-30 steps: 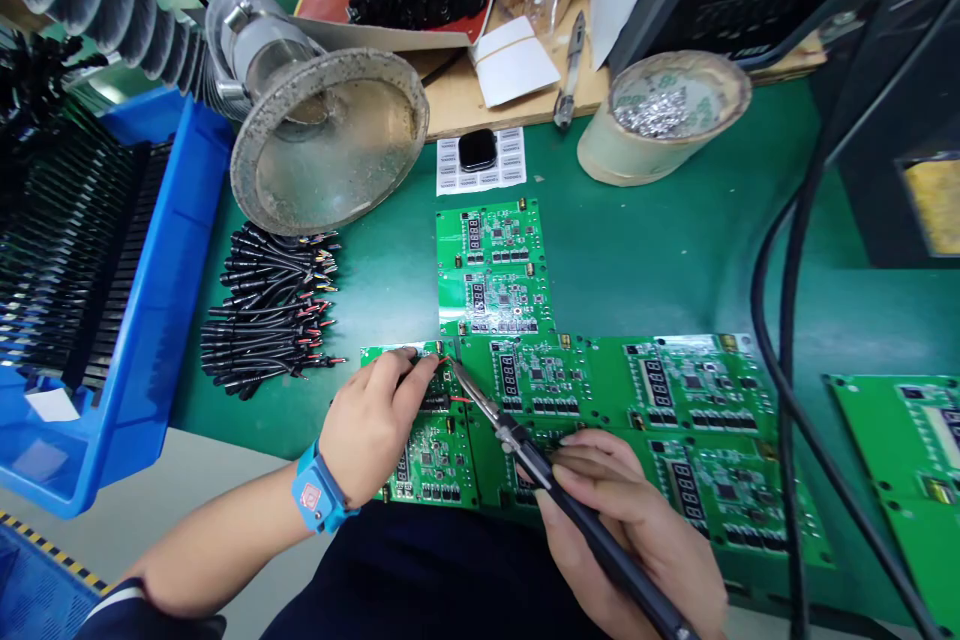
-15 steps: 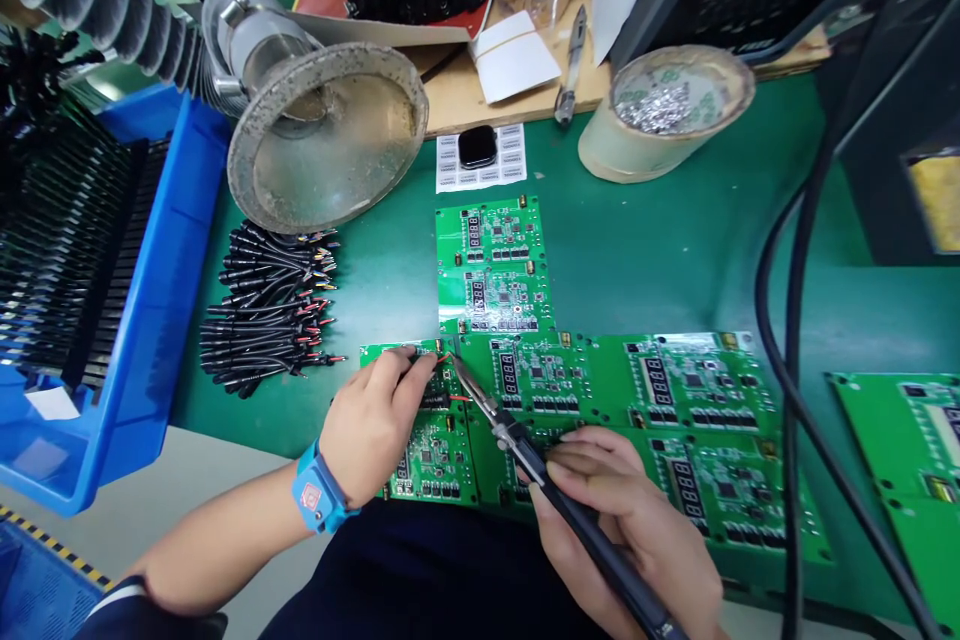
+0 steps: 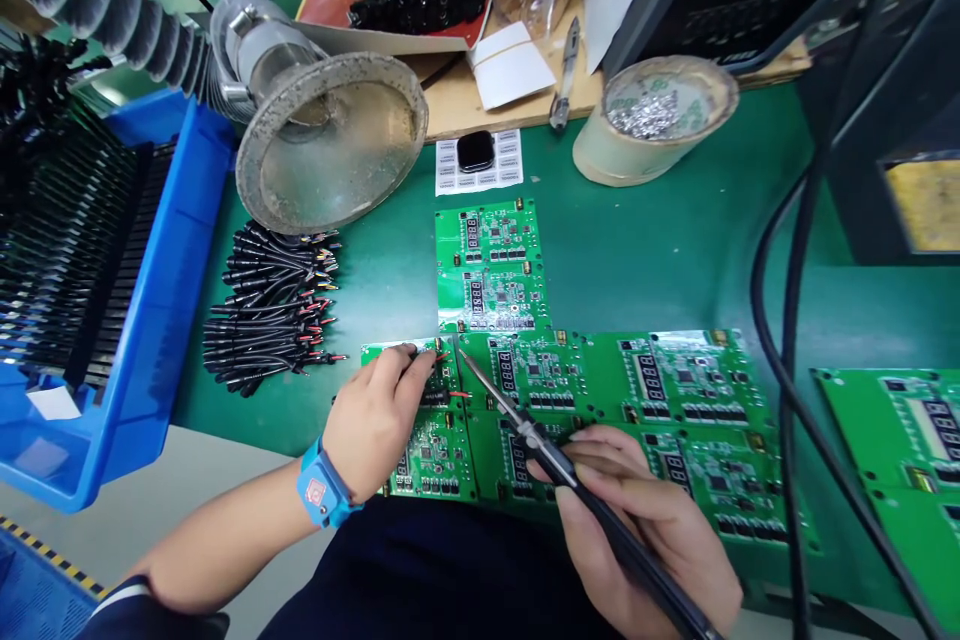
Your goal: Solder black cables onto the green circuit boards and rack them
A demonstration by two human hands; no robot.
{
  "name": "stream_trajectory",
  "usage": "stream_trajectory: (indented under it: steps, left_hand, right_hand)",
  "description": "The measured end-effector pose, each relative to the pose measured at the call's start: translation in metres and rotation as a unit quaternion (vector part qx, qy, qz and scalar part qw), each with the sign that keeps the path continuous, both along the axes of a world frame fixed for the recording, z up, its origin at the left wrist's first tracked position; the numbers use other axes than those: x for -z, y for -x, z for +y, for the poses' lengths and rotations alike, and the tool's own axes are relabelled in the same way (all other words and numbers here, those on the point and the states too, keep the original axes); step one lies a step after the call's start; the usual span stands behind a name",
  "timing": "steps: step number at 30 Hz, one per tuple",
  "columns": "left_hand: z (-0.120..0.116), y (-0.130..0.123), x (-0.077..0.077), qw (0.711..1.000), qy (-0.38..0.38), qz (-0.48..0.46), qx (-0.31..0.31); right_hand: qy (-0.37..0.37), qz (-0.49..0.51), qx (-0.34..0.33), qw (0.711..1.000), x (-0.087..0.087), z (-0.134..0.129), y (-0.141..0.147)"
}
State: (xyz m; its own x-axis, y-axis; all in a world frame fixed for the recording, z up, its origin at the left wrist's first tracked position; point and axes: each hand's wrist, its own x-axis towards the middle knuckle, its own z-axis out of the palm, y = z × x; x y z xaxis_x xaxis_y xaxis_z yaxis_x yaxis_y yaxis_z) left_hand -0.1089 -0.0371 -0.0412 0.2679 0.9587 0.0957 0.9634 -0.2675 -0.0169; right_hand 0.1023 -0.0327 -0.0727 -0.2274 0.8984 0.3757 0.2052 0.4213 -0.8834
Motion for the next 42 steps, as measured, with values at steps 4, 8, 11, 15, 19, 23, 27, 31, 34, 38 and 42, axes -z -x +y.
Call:
stream_trajectory:
  steps: [4,8,11,15,19,23,27,31,34,38,42]
  left_hand:
    - [0.000,0.005,0.001,1.000,-0.008,-0.010,0.007]
    - [0.000,0.017,0.001,1.000,0.002,-0.012,0.026]
    - [0.001,0.027,0.000,0.998,-0.003,-0.007,0.060]
    - [0.000,0.031,0.001,0.996,-0.020,0.005,0.087]
    - [0.000,0.028,0.000,0.997,-0.009,0.020,0.076]
    - [0.001,0.025,-0.002,0.997,0.007,0.038,0.071]
    - [0.002,0.023,-0.004,0.996,0.021,0.053,0.067]
    - [0.003,0.021,-0.005,0.995,0.010,0.066,0.068]
    - [0.003,0.020,-0.005,0.996,0.004,0.064,0.068]
    - [0.001,0.021,-0.003,0.996,0.006,0.064,0.068]
    - [0.001,0.022,-0.002,0.995,0.014,0.071,0.064]
  right_hand:
    - [-0.027,0.012,-0.016,0.999,0.001,0.001,0.000]
    - [-0.024,0.030,-0.020,0.999,-0.004,0.003,0.001]
    - [-0.023,0.027,-0.042,0.998,-0.005,0.004,0.003]
    - [-0.018,0.000,-0.063,0.998,0.001,0.002,0.003]
    - [-0.016,-0.022,-0.052,0.998,0.005,0.000,0.005]
    - [-0.020,-0.036,-0.053,0.998,0.004,0.001,0.006]
    - [-0.028,-0.045,-0.069,0.996,0.003,0.003,0.006]
    - [-0.047,-0.047,-0.073,0.995,0.005,0.002,0.006]
    - [-0.049,-0.039,-0.076,0.995,0.006,0.002,0.004]
    - [-0.028,-0.013,-0.053,0.998,0.005,0.001,0.003]
    - [-0.007,-0.023,-0.044,0.999,0.007,-0.001,0.003]
